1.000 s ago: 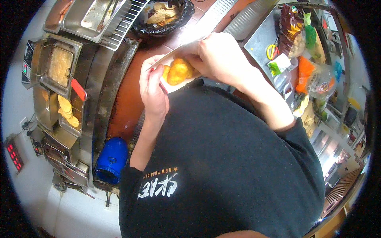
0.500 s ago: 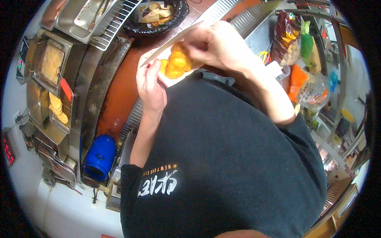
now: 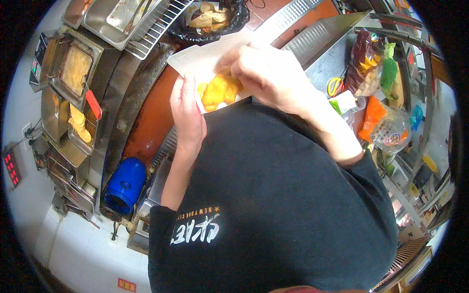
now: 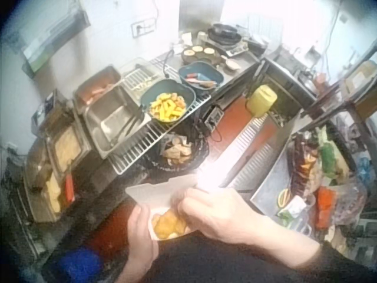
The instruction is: The person assembles a burger by placing lettuce, tomato, and cheese on a bun, then wraps it in paper. They also scoop fried items into containers, place them in bags, and attach receipts to the packages.
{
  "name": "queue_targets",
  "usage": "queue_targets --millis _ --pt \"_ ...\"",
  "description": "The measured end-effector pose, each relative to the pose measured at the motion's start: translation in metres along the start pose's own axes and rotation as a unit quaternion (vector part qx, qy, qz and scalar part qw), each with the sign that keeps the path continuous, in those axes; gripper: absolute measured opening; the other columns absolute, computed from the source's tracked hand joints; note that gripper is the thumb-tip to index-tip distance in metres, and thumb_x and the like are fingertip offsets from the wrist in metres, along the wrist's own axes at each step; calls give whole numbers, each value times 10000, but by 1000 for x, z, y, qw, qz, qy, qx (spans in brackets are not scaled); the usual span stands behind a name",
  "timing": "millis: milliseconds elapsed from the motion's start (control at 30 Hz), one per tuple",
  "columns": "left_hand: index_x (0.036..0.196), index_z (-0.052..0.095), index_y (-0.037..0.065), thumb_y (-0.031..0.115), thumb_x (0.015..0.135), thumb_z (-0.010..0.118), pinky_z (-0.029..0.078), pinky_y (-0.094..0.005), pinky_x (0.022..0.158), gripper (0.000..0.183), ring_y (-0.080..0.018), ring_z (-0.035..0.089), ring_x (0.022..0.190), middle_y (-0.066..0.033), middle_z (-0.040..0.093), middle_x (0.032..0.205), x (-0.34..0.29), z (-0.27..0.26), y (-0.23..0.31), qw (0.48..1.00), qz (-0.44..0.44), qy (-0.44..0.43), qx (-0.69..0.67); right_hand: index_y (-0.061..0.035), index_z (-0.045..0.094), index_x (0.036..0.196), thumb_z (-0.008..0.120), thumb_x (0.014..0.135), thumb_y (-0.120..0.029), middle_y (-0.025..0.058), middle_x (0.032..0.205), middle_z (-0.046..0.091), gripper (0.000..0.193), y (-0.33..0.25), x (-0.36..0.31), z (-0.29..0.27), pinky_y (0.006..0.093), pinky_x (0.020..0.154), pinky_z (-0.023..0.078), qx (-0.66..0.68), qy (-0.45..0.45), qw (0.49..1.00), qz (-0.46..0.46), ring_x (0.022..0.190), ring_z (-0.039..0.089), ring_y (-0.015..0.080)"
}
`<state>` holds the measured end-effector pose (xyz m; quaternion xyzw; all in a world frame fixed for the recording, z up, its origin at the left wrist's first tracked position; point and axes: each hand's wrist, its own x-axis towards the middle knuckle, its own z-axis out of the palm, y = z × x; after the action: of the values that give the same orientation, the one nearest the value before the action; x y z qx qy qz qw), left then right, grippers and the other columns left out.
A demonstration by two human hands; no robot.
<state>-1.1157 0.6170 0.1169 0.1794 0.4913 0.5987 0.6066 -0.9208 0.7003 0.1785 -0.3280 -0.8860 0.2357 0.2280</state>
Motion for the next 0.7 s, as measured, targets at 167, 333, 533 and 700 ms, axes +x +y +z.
queue_targets --millis 167,333,533,700 --pt "1359 560 -47 220 1148 441 540 -308 997 361 -152 652 1169 -122 650 1279 4 -5 5 998 -9 -11 62 -70 580 938 675 869 -8 127 854 654 133 3 -1 8 399 680 555 50 -64 994 68 767 686 335" --pt "1401 520 -46 213 1147 437 505 -340 1065 372 -180 624 1237 -140 627 1329 7 -8 3 1000 -25 -11 7 -61 578 948 679 860 60 107 930 712 181 5 -2 4 330 675 559 93 -11 994 56 738 682 279" --pt "1452 461 -35 188 1139 441 449 -374 1138 385 -208 573 1320 -149 584 1399 9 -7 6 999 -20 -13 -47 -70 584 939 721 808 79 86 1007 763 241 5 -6 -6 325 721 561 82 120 989 20 817 669 226" --pt "1406 488 -33 221 1110 506 460 -397 1132 391 -235 601 1302 -156 609 1376 11 8 6 996 -15 -29 -78 -120 626 880 791 815 -160 99 824 599 182 -15 -7 2 435 640 511 34 81 995 42 754 624 326"
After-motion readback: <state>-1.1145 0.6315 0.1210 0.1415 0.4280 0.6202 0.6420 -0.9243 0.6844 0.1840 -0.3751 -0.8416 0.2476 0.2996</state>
